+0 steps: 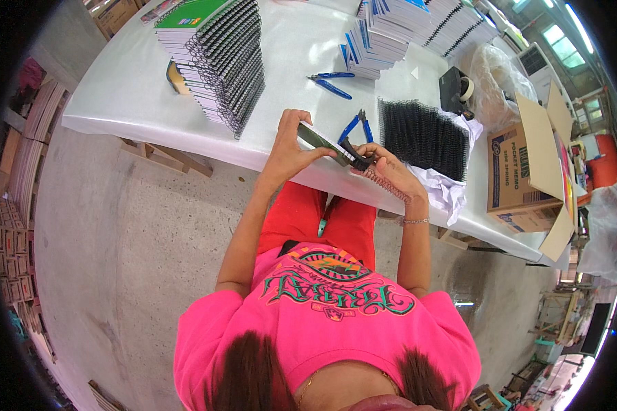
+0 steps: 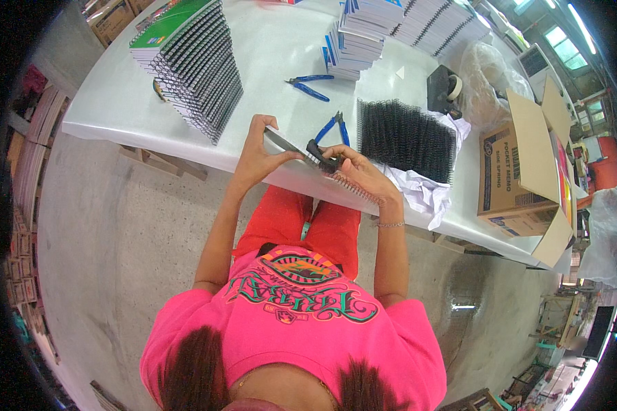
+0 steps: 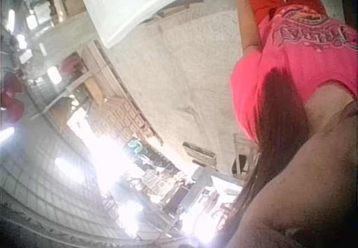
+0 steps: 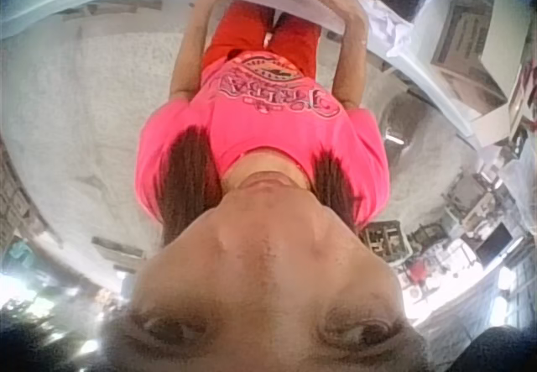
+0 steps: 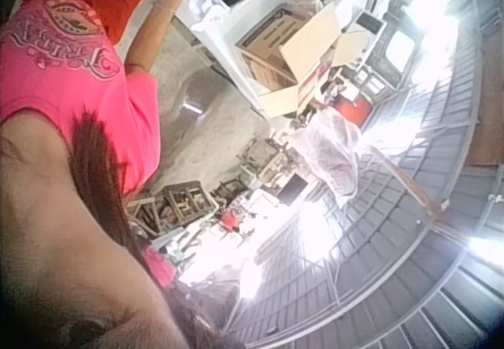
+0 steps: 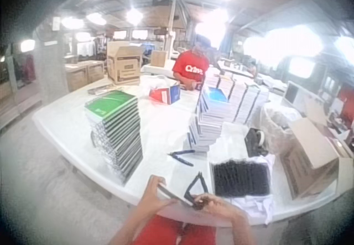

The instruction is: The person repeatedly picks up a green notebook and a black spiral binding, aligns them, and uses pliers to attach the binding to the notebook. The finished notebooks are stacked on the table.

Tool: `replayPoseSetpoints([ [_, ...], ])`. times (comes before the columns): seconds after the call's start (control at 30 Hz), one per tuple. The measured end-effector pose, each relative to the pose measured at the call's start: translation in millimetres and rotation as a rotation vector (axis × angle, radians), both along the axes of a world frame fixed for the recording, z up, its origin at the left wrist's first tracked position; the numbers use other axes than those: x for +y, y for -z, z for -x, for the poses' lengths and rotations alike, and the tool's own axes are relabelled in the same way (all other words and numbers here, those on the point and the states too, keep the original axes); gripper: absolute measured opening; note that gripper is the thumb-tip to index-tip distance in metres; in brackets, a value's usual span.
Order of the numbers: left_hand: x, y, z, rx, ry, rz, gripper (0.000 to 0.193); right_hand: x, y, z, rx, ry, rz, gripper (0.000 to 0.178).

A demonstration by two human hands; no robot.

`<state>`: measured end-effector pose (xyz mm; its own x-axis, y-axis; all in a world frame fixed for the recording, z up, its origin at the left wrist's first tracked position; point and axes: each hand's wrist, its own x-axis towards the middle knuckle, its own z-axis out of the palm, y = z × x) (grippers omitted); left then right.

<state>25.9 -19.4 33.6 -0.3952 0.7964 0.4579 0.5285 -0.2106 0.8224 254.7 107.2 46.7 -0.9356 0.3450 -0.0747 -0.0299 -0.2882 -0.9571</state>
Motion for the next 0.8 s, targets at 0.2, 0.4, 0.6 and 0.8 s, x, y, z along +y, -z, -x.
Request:
replayPoseSetpoints([
  [0.2, 3, 4, 0, 0.04, -0.008, -0.026, 0.071, 3, 6, 1, -0.086, 0.048, 0.003, 0.041],
  [0.4, 1, 5, -3, 0.017, -0.007, -0.017, 0.071, -1, 7, 1, -0.067, 0.045, -0.006, 0.047],
  [0.6, 2, 9, -3, 0.039, -0.002, -0.009, 0.072, 2, 18, -3, -0.115, 0.054, -0.129, 0.05],
  [0.8, 3, 17, -5, 0.007, -0.013, -0.008, 0.073, -6, 9, 2, -0.092, 0.122, -0.049, 0.038],
])
